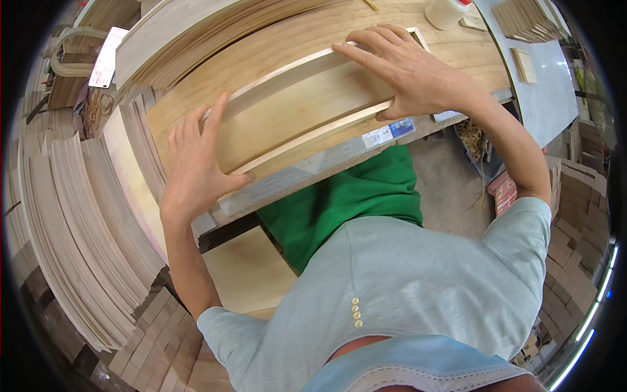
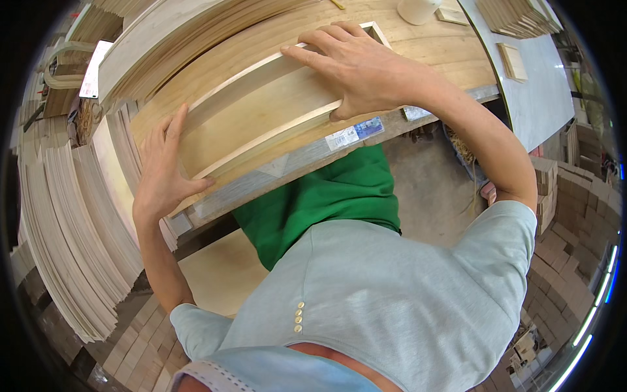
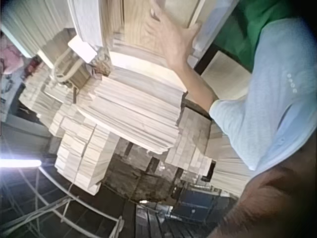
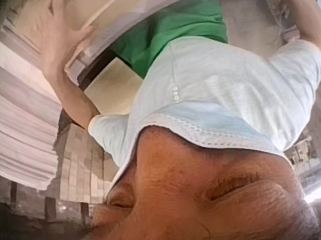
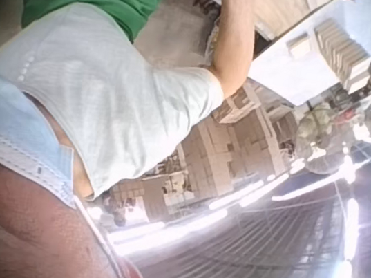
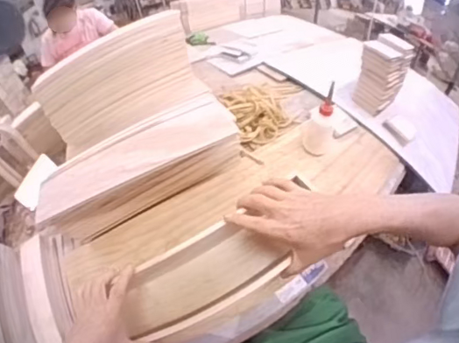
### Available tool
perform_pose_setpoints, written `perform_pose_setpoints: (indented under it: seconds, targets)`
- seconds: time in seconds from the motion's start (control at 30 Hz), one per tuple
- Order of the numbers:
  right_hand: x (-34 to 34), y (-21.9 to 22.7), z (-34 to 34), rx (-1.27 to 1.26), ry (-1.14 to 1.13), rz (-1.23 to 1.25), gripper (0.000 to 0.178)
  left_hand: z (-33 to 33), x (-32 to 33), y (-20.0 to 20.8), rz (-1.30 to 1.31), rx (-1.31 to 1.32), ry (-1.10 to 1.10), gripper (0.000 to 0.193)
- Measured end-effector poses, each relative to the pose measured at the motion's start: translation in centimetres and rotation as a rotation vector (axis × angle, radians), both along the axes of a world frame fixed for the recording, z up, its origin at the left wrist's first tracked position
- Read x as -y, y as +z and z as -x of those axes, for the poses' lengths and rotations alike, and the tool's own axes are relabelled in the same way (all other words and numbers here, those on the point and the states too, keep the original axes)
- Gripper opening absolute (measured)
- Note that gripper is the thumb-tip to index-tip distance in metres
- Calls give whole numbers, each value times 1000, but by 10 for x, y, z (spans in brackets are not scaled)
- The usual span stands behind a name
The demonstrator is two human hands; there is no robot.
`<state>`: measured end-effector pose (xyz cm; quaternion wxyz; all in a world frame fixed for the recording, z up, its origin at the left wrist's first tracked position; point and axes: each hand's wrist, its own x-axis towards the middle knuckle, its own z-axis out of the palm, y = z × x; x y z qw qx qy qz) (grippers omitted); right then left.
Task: Applying glue and assembling wooden planks into a box structure.
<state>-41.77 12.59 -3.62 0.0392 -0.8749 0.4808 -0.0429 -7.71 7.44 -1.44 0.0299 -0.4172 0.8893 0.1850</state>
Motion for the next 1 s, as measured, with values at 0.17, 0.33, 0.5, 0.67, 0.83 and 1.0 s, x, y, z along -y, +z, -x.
perform_pose_setpoints:
  seconds: [0.17, 0.33, 0.5, 0.67, 0.83, 1.0]
  targets:
    - [1, -2, 1, 85, -16, -69, 103, 0, 1, 2, -61, 3, 10, 110]
    - [-2, -3, 5, 44, -13, -21, 106, 16, -10, 10, 61, -241, -219, 99]
    - [1, -5, 1, 39, 7, -17, 107, 53, 3, -25, -363, -74, -254, 104]
    - [-2, -5, 3, 60, -8, -10, 105, 61, 5, -29, -396, -25, -323, 117]
    - [-2, -6, 5, 77, -4, 7, 104, 75, 8, -34, -489, -26, -339, 116]
    - [-1, -2, 3, 81, 6, -2, 104, 104, 16, -43, -581, -28, -369, 114]
